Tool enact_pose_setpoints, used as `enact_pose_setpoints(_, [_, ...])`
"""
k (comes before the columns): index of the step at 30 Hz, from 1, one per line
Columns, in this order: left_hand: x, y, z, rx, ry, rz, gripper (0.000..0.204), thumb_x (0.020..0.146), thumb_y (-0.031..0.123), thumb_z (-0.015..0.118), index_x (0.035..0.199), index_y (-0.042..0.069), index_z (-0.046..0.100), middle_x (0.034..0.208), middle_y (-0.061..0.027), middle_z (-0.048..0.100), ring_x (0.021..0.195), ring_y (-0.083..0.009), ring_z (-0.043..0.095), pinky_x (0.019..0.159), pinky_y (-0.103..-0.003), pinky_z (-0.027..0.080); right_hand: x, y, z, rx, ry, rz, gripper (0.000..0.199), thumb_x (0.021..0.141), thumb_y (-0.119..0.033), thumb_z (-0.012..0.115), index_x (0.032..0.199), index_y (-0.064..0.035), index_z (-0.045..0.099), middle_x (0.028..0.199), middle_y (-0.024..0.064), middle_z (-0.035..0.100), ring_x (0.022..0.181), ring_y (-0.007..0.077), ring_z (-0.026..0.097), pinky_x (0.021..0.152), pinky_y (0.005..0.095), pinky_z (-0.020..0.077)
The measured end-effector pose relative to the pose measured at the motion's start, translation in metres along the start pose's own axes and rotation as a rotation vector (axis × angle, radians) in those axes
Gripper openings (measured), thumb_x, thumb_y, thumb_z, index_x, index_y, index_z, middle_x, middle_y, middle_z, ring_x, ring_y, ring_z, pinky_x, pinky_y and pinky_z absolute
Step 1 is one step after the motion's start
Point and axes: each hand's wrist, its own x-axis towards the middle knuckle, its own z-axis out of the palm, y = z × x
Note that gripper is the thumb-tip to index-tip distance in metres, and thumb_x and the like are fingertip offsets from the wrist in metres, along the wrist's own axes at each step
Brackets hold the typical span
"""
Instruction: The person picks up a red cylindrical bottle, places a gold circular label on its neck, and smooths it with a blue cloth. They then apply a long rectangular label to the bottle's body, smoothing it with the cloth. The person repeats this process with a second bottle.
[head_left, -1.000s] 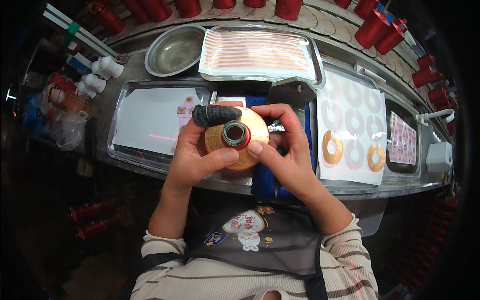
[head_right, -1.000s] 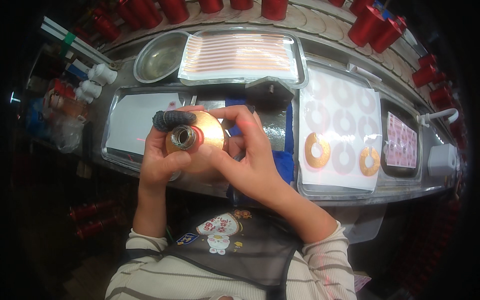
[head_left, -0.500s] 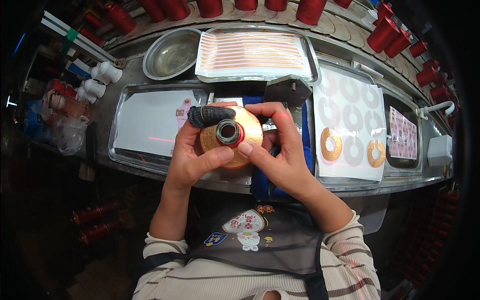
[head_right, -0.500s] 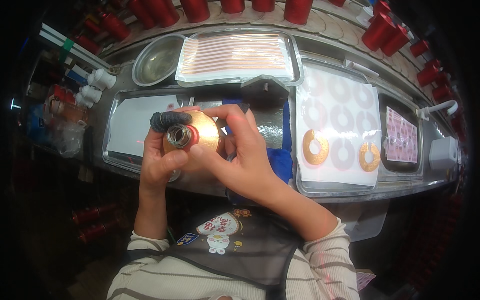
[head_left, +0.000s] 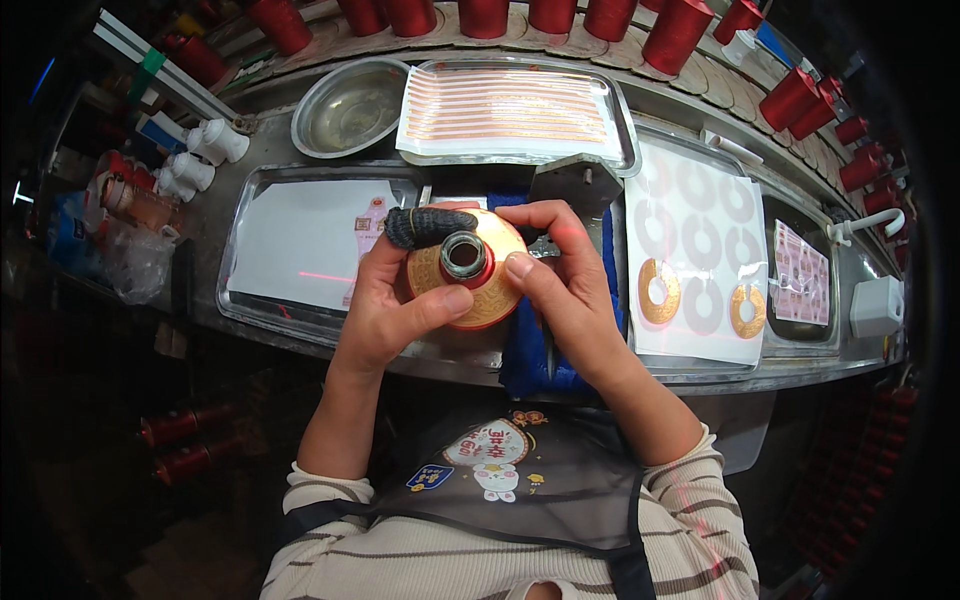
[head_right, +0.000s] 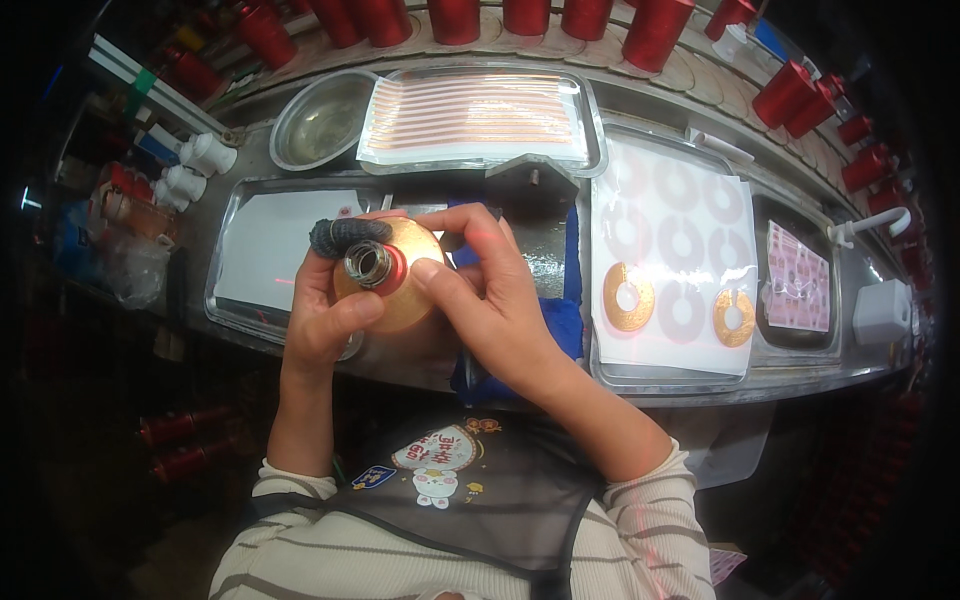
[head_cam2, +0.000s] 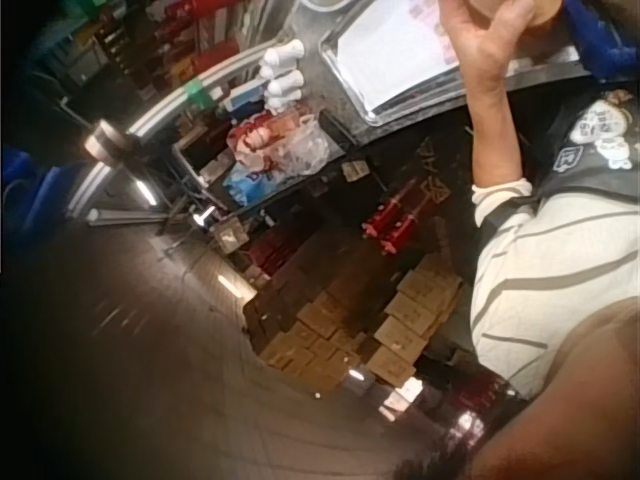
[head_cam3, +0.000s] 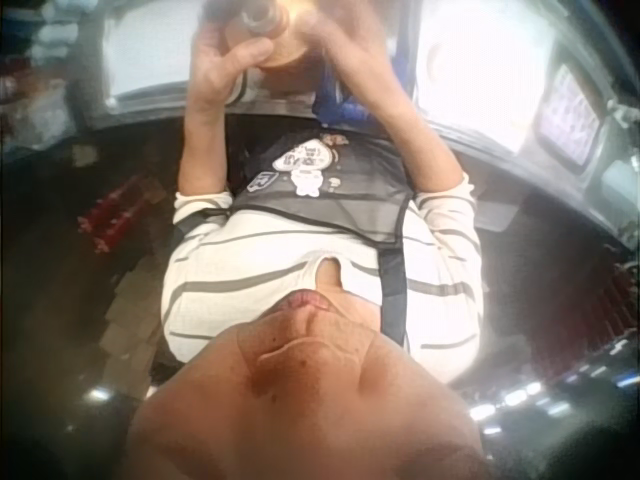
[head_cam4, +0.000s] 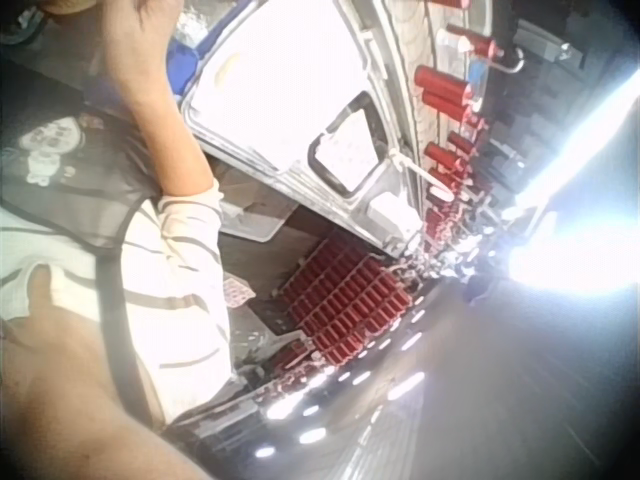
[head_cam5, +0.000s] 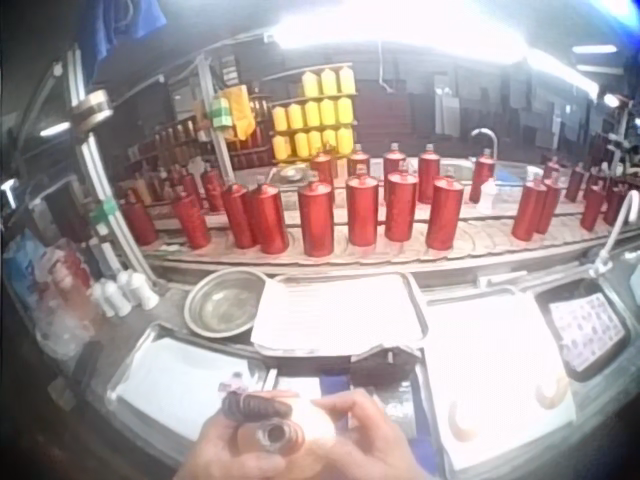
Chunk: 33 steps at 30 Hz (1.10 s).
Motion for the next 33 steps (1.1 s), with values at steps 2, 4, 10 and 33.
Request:
enact_pose_setpoints(2, [-0.001, -0.001, -0.001, 0.006, 0.000, 0.007, 0.071, 0.075, 0.025, 0.076, 0.138, 0.000, 0.054, 0.134, -0.0159, 0.061, 0.123, -0.0254, 0.060, 0.108, -0.040, 0.045, 0.000, 0.005, 0.002, -0.052, 0.009, -0.021, 0.031, 0.093, -0.014, 0.067, 0.121, -0.0042, 0.059, 0.113, 0.0037, 0.046, 0.073, 0.0003, 0.048, 0.062, 0.0168, 0.0412])
enact_pose_setpoints(4, [-0.002, -0.001, -0.001, 0.001, 0.002, 0.002, 0.071, 0.075, 0.025, 0.077, 0.138, 0.000, 0.054, 0.135, -0.0157, 0.060, 0.123, -0.0251, 0.060, 0.108, -0.039, 0.045, 0.001, 0.006, 0.005, -0.001, 0.026, -0.029, 0.030, 0.093, -0.014, 0.067, 0.120, -0.0041, 0.059, 0.112, 0.0034, 0.046, 0.073, 0.0001, 0.047, 0.062, 0.0167, 0.0406])
enact_pose_setpoints(10, [0.001, -0.003, -0.002, -0.033, -0.014, 0.065, 0.064, 0.078, 0.016, 0.078, 0.137, 0.002, 0.056, 0.131, -0.0126, 0.062, 0.120, -0.0217, 0.061, 0.106, -0.037, 0.046, 0.002, 0.008, 0.008, 0.068, 0.047, -0.037, 0.030, 0.092, -0.014, 0.067, 0.120, -0.0050, 0.060, 0.109, 0.0042, 0.047, 0.078, 0.0032, 0.049, 0.064, 0.0190, 0.0429])
enact_pose_setpoints(33, [0.005, -0.032, -0.038, 0.034, -0.002, 0.179, 0.042, 0.089, 0.005, 0.065, 0.128, -0.005, 0.056, 0.131, -0.0169, 0.060, 0.117, -0.0296, 0.059, 0.100, -0.045, 0.050, -0.017, 0.015, 0.023, -0.234, 0.228, -0.587, 0.030, 0.068, 0.002, 0.066, 0.095, 0.0000, 0.052, 0.097, 0.0227, 0.056, 0.095, 0.0453, 0.056, 0.080, 0.0490, 0.0456])
